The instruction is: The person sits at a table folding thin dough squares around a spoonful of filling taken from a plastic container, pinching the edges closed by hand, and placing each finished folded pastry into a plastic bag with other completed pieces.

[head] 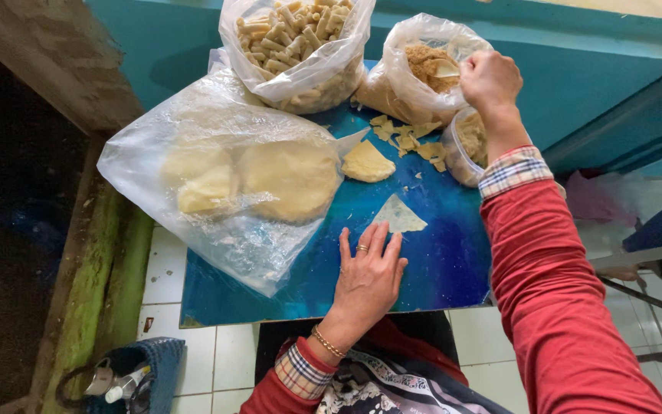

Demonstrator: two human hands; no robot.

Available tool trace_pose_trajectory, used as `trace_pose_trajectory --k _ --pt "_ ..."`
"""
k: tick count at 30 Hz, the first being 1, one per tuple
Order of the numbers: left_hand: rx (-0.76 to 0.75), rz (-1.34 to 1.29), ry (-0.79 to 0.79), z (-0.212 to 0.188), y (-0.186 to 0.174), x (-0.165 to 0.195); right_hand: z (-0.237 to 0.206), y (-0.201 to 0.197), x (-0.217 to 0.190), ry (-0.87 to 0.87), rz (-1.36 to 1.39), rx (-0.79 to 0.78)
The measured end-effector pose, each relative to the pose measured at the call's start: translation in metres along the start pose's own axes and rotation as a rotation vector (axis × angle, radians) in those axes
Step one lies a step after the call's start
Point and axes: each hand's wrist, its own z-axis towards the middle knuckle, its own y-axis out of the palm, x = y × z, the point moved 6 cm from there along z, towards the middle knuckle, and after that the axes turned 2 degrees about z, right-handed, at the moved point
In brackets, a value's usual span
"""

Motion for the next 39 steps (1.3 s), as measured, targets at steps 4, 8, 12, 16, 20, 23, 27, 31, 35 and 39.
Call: trace_pose_trajectory --k 4,8,12,16,20,23,27,31,35,39 --pt "0.017 -0.006 0.003 0.002 -0.004 -0.002 -0.017 0.002 0.027 0.32 0.555 -0.088" --pt "0.043 -0.056 -0.022 0.004 -0.005 -0.008 -0.053 -0.006 0.028 0.191 0.849 -0.135" --pt "0.082 -0.078 -0.062 0.006 -0.005 -0.02 -0.125 -0.02 0.006 -0.012 0.79 -0.24" --pt "0.057 -0.083 -0.067 0.015 -0.009 -0.034 -0.192 -0.032 -0.033 -0.02 0.792 -0.34" --pt "0.058 -0.011 -0.023 0.035 -0.012 -0.041 -0.227 -0.058 -0.069 -0.094 0.481 -0.208" --pt "0.028 0.075 0.044 0.048 -0.004 -0.038 -0.237 -0.077 -0.095 -0.277 0.314 -0.024" --pt "-0.026 0.166 0.046 0.051 0.007 -0.037 -0.244 -0.087 -0.108 -0.368 0.233 0.047" --pt "-0.014 0.163 0.079 0.044 0.005 -0.038 -0.244 -0.091 -0.103 -0.369 0.167 0.064" --pt "0.037 0.005 0.082 0.035 -0.005 -0.043 -0.24 -0.09 -0.086 -0.238 0.313 0.0" --pt "0.068 0.027 -0.011 0.032 -0.01 -0.055 -0.215 -0.083 -0.057 -0.065 0.58 -0.127"
